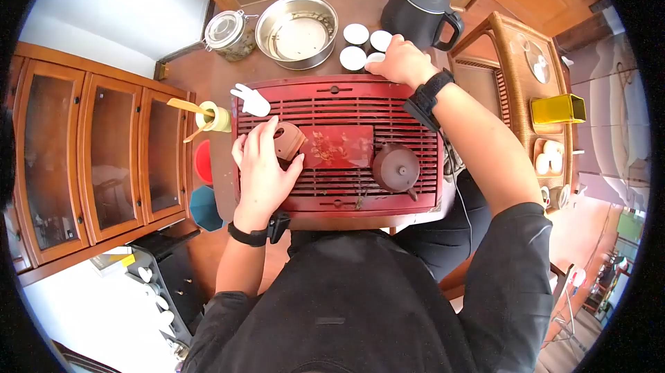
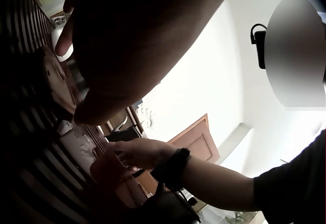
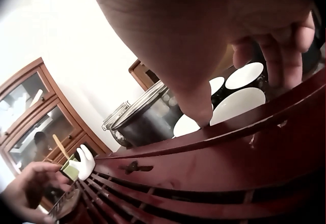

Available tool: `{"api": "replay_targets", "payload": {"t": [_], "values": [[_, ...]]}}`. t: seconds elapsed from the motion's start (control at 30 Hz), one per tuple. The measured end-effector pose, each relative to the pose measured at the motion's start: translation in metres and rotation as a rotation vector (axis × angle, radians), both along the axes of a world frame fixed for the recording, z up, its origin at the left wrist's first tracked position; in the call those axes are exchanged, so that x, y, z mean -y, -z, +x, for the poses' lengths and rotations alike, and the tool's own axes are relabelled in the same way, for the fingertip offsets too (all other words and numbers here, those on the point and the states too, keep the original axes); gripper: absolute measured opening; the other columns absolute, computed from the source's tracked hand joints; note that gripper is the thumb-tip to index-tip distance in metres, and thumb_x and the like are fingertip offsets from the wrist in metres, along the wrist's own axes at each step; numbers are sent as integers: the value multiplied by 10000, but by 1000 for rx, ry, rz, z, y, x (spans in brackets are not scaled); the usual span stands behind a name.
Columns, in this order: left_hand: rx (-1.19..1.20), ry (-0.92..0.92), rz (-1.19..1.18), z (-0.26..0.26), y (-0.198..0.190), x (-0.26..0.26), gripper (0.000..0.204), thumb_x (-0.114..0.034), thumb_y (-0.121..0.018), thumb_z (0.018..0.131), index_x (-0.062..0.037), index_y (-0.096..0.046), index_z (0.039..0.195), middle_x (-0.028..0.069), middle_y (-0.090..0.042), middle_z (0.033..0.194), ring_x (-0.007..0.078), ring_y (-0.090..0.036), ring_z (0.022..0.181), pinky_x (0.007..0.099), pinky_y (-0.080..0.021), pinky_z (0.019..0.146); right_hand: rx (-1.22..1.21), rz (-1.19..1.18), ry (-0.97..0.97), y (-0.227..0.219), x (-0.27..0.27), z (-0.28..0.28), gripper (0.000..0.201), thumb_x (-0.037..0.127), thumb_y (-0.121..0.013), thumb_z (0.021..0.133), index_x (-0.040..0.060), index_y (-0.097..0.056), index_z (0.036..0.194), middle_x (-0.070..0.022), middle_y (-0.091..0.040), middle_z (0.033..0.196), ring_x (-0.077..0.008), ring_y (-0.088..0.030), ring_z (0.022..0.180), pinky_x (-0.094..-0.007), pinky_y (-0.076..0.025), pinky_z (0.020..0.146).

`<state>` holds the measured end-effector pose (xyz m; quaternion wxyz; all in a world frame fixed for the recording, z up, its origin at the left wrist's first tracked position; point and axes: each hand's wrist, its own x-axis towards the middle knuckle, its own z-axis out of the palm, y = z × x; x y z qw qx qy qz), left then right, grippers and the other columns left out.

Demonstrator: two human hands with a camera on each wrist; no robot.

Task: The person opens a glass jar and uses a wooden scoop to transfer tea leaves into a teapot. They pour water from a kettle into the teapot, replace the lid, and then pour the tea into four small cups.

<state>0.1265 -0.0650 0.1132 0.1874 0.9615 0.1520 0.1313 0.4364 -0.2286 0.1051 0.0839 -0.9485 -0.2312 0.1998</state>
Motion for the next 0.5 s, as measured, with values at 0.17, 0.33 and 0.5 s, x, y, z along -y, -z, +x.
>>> {"api": "replay_targets", "payload": {"t": [0.17, 0.33, 0.5], "values": [[23, -23, 37, 7, 9, -3, 804, -196, -833, 759, -30, -449, 1445, 166, -561, 1327, 313, -510, 1281, 536, -300, 1131, -51, -105, 11, -8, -12, -6, 903, 539, -706, 835, -149, -451, 1361, -296, -636, 1288, -394, -633, 1211, -461, -497, 1005], [33, -32, 24, 5, 11, -5, 799, -176, -817, 764, -26, -442, 1455, 170, -550, 1332, 310, -502, 1287, 523, -298, 1132, -70, -132, 8, -10, -19, -9, 832, 492, -688, 839, -154, -490, 1325, -304, -654, 1251, -376, -639, 1205, -449, -502, 991], [41, -76, 3, -6, 8, -12, 818, -155, -818, 758, -30, -435, 1469, 190, -537, 1328, 340, -495, 1280, 520, -302, 1128, -133, -122, 63, -21, -23, -14, 776, 463, -684, 829, -115, -523, 1320, -268, -672, 1249, -358, -628, 1234, -500, -450, 1036]]}}
